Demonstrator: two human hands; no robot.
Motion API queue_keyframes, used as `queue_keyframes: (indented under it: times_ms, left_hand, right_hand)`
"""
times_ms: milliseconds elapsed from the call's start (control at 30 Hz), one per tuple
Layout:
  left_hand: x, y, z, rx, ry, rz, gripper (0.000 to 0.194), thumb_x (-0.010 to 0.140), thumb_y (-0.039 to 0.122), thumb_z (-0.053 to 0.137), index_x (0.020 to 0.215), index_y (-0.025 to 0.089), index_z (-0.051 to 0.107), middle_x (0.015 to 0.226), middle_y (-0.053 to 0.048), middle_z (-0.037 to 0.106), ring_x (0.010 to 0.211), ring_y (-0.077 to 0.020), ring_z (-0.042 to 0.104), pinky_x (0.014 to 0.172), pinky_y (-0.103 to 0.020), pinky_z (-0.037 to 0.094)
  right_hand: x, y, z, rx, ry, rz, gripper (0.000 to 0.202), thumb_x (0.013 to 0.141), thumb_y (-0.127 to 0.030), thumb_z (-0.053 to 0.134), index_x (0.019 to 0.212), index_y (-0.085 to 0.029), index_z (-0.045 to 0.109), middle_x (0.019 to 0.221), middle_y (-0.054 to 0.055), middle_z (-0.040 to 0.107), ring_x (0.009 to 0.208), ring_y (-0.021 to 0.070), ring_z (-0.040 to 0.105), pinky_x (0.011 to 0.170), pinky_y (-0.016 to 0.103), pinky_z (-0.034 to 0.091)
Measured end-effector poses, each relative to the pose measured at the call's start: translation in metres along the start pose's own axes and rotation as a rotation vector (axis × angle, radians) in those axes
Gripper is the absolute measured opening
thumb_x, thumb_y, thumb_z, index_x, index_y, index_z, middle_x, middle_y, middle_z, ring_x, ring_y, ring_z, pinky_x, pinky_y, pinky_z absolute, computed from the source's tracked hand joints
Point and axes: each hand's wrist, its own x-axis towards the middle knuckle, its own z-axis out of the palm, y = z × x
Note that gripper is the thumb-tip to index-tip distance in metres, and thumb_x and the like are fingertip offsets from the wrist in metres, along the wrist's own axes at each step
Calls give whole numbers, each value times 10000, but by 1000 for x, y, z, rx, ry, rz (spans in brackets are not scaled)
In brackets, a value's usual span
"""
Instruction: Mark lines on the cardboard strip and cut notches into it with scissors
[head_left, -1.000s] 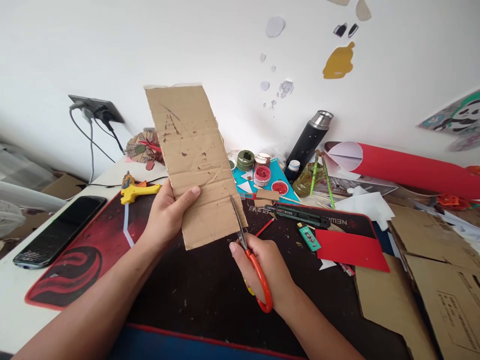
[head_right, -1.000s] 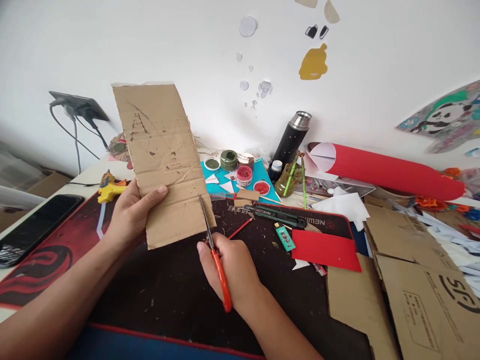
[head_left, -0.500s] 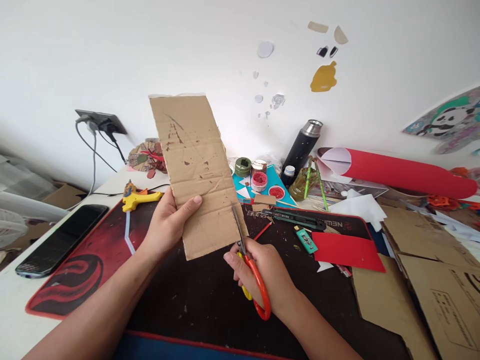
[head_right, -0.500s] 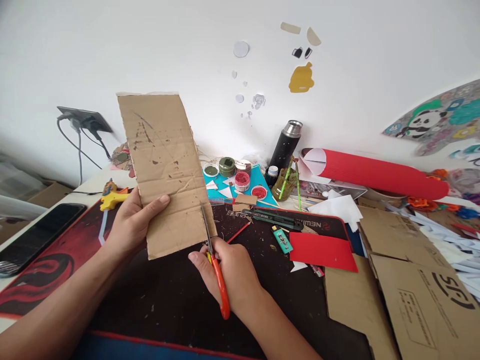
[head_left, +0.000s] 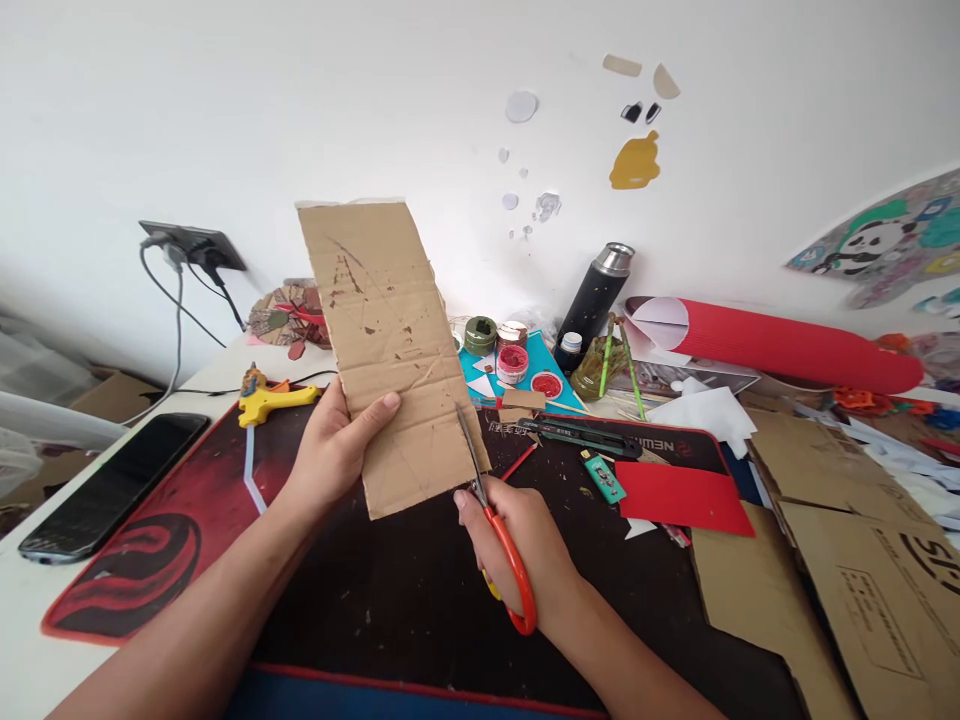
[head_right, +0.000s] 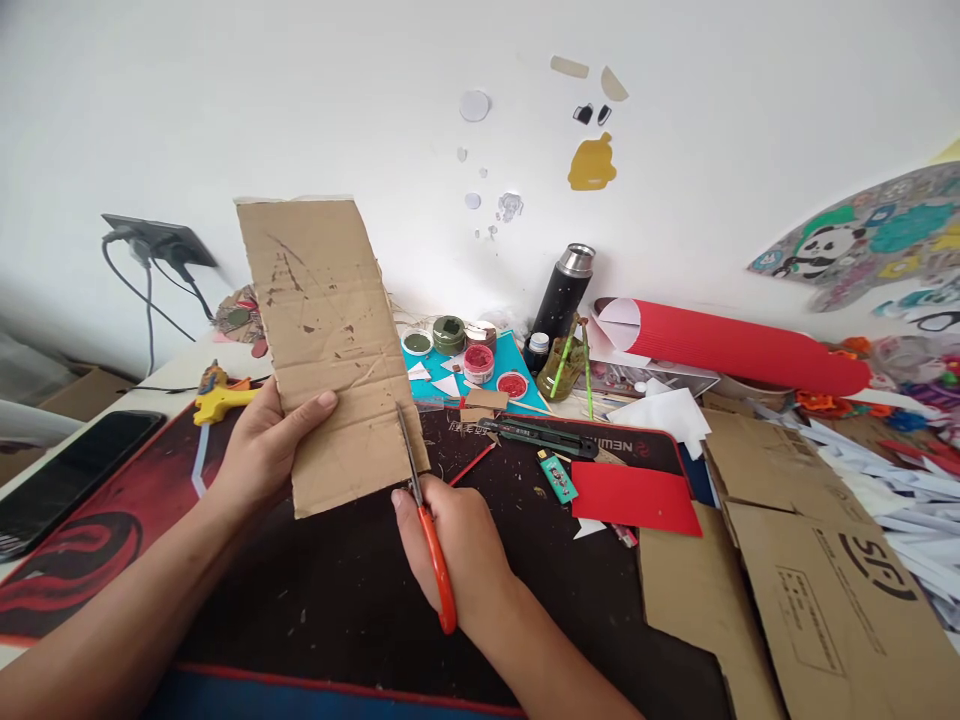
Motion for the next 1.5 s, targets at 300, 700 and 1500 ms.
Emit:
queue_keyframes:
  times_ms: [300, 700, 1500]
  left_hand:
    - [2, -6, -4, 17, -20, -24, 516, 848, 512, 888, 1220, 243, 652, 1250, -136, 821, 1174, -408, 801, 901, -513, 725]
    - [3, -3, -1, 42, 22, -21, 563, 800, 496, 901, 1264, 270, 674, 1272, -106, 815, 1207, -401, 782, 911, -522, 721]
    - [-10, 1, -1, 12, -13, -29, 644, 791, 557, 941, 1261, 217, 661, 1291, -160, 814, 1211, -436, 787, 929, -533, 721]
  right_hand:
    - [3, -2, 2, -57, 41, -54, 412, 1076, -475, 508, 732, -261, 439, 578, -22, 486, 497, 137, 412, 484, 271, 282]
    - [4, 4, 1, -29, 25, -46, 416, 1068, -440, 537, 712, -260, 419, 560, -46, 438, 496, 133, 381, 509, 278, 290]
    - [5, -4, -9, 18, -20, -55, 232, 978, -444, 704, 866, -244, 669, 615, -6, 678, 509, 178, 645, 535, 258, 453]
